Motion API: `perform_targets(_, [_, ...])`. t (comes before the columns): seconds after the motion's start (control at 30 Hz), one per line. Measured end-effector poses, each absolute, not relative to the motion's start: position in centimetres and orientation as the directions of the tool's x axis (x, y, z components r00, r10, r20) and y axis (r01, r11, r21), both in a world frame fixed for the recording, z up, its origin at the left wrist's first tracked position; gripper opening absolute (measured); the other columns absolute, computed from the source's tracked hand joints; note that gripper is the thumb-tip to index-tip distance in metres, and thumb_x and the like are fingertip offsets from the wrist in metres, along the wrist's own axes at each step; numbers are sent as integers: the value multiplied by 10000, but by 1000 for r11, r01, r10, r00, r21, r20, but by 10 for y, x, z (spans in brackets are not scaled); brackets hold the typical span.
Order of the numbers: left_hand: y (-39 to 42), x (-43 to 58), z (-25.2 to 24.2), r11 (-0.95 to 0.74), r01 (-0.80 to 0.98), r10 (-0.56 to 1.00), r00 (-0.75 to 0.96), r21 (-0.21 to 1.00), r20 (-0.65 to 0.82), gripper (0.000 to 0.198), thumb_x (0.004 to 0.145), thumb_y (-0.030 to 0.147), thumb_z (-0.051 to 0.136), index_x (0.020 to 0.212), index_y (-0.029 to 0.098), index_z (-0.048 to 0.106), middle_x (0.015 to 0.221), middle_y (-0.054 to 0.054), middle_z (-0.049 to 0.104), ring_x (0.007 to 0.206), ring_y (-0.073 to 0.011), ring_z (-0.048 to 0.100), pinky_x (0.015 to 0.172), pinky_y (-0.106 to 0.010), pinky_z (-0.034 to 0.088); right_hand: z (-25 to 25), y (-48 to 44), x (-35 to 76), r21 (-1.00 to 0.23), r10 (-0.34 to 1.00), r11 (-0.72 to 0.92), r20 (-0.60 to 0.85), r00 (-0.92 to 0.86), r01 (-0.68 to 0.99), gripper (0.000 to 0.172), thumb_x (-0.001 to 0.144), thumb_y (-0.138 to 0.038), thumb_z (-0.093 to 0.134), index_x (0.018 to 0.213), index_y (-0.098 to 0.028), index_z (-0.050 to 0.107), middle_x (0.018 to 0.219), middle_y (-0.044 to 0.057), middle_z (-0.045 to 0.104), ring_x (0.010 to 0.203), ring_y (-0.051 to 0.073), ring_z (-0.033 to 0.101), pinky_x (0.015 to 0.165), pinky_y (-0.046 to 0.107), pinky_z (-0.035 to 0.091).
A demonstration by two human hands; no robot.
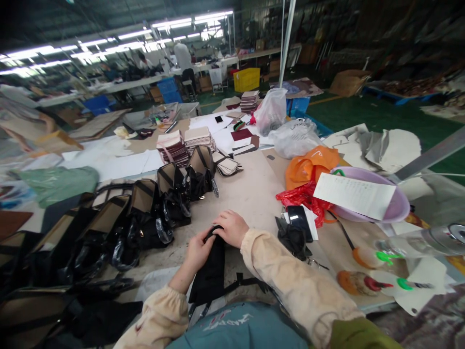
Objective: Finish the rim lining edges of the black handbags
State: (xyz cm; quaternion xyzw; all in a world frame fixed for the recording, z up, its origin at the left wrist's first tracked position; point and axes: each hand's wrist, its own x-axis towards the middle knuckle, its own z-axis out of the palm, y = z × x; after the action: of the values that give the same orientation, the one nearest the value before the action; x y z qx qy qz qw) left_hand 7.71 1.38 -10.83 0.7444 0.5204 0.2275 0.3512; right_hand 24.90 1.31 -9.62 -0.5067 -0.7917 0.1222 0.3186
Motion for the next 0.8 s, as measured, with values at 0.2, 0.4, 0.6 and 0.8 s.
perform_targets(0.2, [12, 80, -107, -213, 589, 929, 369, 780, -25, 318, 830, 210, 473, 1114, 186, 615, 1101, -40, 661, 1009, -182, 598, 919, -305, 450, -96, 18, 247, -441, 863, 490, 370, -345, 752, 113, 812, -292, 609, 843, -190, 645, 852, 47, 612, 859, 180, 516, 795, 322, 400])
perform_targets(0.4, [13, 81, -105, -213, 592, 927, 374, 777, -30, 302, 824, 193, 466, 1079, 183, 627, 1066, -40, 674, 983, -190, 604, 898, -309, 457, -97, 19, 248, -334, 820, 550, 392, -418, 766, 149, 862, -264, 528, 801, -197, 645, 767, 30, 602, 787, 172, 498, 838, 338, 372])
perform_targets(0.6, [12, 81, -107, -204, 600, 928, 371, 773, -43, 312, 823, 193, 463, 1089, 164, 623, 1079, -49, 670, 993, -188, 604, 906, -293, 453, -96, 16, 248, -224, 758, 622, 410, -507, 750, 218, 889, -191, 433, 793, -183, 629, 775, 49, 591, 788, 177, 488, 928, 371, 319])
perform_targets(0.8, [12, 83, -105, -206, 606, 928, 370, 769, -43, 310, 825, 191, 458, 1084, 168, 626, 1079, -49, 669, 987, -191, 604, 900, -297, 454, -96, 16, 248, -171, 718, 668, 404, -567, 724, 211, 869, -157, 414, 762, -160, 596, 749, 65, 549, 763, 193, 450, 809, 352, 360])
